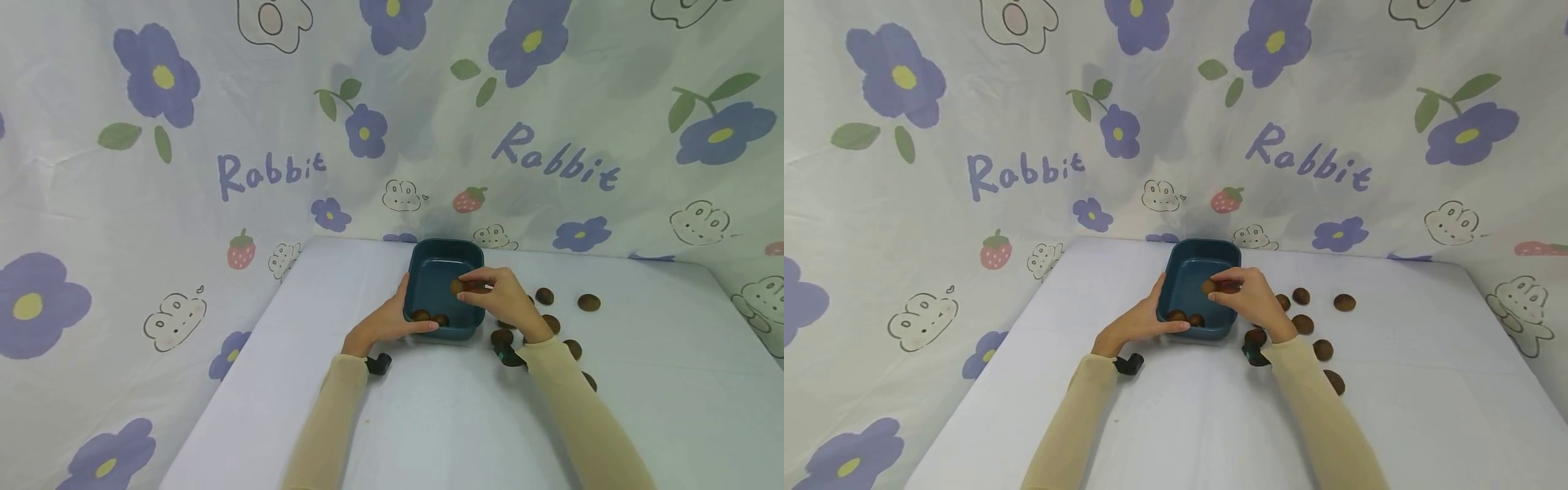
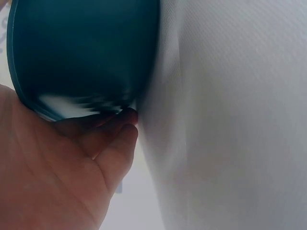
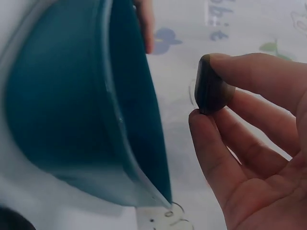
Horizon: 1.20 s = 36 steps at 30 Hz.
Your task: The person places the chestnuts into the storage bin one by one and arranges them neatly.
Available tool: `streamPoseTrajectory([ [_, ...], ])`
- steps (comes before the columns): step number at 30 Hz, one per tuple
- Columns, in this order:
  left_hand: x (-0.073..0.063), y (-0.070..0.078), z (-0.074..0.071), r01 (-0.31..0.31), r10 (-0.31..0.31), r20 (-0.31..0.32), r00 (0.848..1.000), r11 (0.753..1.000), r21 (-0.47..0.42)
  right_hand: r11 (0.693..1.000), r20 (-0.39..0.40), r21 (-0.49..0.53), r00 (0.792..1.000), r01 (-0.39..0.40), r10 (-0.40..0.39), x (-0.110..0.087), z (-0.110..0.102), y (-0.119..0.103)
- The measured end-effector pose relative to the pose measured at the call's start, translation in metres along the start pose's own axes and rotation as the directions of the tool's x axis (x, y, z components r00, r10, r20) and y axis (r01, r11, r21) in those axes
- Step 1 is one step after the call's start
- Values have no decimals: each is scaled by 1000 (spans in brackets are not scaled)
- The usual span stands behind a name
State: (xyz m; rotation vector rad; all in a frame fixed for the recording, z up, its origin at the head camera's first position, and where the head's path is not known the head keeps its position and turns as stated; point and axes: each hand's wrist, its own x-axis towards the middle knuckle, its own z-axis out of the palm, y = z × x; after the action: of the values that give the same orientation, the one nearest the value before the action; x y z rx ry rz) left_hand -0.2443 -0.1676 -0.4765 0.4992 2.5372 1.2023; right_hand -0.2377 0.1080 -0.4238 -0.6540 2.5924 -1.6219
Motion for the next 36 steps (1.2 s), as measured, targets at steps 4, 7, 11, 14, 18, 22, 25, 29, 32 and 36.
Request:
streamPoseTrajectory([
  [4, 0, 0, -1, 3, -3, 5, 1000, 1000, 0, 1000, 7, -19, 1000, 9, -9, 5, 12, 2],
  [7, 0, 1, -1, -2, 2, 9, 1000, 1000, -5, 999, 7, -46, 1000, 14, -14, 9, 20, 3],
  [11, 0, 2, 0, 6, -6, 13, 1000, 1000, -3, 997, 12, -72, 1000, 17, -16, 15, 29, 7],
  [14, -1, 2, 0, 8, -7, 18, 1000, 1000, -11, 996, 25, -94, 1000, 8, -5, 18, 35, 8],
  [18, -2, 1, -1, 10, -10, 18, 1000, 1000, -18, 990, 49, -140, 999, -7, 14, 23, 43, 7],
  [22, -1, 0, -1, -5, 5, 15, 1000, 1000, -18, 982, 69, -188, 997, -13, 26, 28, 49, 8],
  [25, -1, -1, -1, -28, 28, 15, 999, 999, -16, 976, 76, -215, 996, -21, 39, 31, 53, 8],
  [29, 0, -2, -1, -29, 30, 12, 999, 999, -13, 970, 77, -241, 995, -44, 64, 34, 58, 10],
  [32, -1, -2, -1, -8, 8, 7, 1000, 1000, -6, 965, 78, -253, 993, -62, 85, 36, 60, 11],
  [36, -2, -1, -1, 13, -13, 8, 1000, 1000, -11, 962, 82, -260, 991, -82, 106, 37, 64, 12],
])
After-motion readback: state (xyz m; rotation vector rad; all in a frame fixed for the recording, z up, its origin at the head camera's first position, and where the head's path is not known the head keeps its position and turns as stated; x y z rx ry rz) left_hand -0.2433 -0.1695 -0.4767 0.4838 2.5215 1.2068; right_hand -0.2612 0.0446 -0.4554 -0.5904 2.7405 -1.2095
